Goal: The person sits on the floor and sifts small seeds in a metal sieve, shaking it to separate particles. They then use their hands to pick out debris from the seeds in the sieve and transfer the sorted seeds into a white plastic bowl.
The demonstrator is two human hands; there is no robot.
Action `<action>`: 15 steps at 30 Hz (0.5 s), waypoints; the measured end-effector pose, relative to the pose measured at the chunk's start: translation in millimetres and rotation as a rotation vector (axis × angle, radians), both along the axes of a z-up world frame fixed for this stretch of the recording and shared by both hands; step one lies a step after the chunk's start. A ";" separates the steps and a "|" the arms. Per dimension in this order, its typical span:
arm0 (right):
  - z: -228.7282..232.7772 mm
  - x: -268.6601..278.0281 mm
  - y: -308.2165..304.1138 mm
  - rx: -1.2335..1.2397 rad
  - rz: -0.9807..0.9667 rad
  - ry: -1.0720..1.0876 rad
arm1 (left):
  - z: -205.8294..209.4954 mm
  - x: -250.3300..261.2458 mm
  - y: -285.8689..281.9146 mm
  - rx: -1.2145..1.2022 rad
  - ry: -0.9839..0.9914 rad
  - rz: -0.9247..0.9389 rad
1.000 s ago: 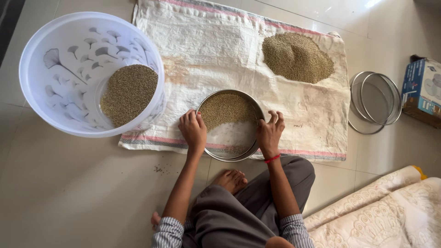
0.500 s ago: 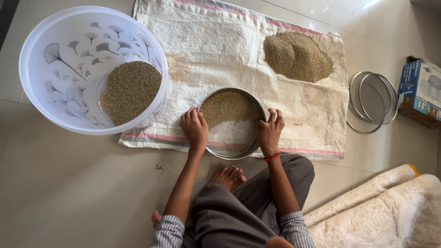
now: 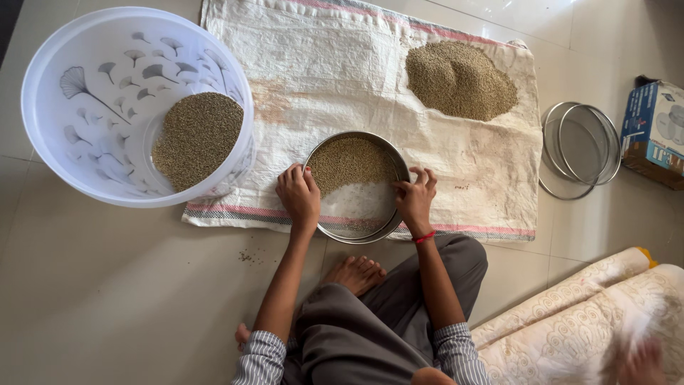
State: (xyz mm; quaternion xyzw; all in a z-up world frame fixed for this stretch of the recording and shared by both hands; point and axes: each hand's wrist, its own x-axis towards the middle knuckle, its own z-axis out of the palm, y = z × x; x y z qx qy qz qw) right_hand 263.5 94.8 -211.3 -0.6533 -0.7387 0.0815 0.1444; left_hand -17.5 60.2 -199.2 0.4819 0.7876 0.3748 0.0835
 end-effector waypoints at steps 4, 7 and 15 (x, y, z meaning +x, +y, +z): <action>-1.1 -2.1 -2.3 -0.019 -0.024 0.068 | 1.1 0.0 -0.3 0.007 -0.006 0.004; 5.5 -7.2 -3.5 -0.002 -0.025 0.054 | 0.9 0.0 0.1 0.012 -0.006 0.003; 7.3 -12.0 -4.1 0.136 0.034 -0.132 | 1.1 0.1 0.6 0.003 -0.025 0.004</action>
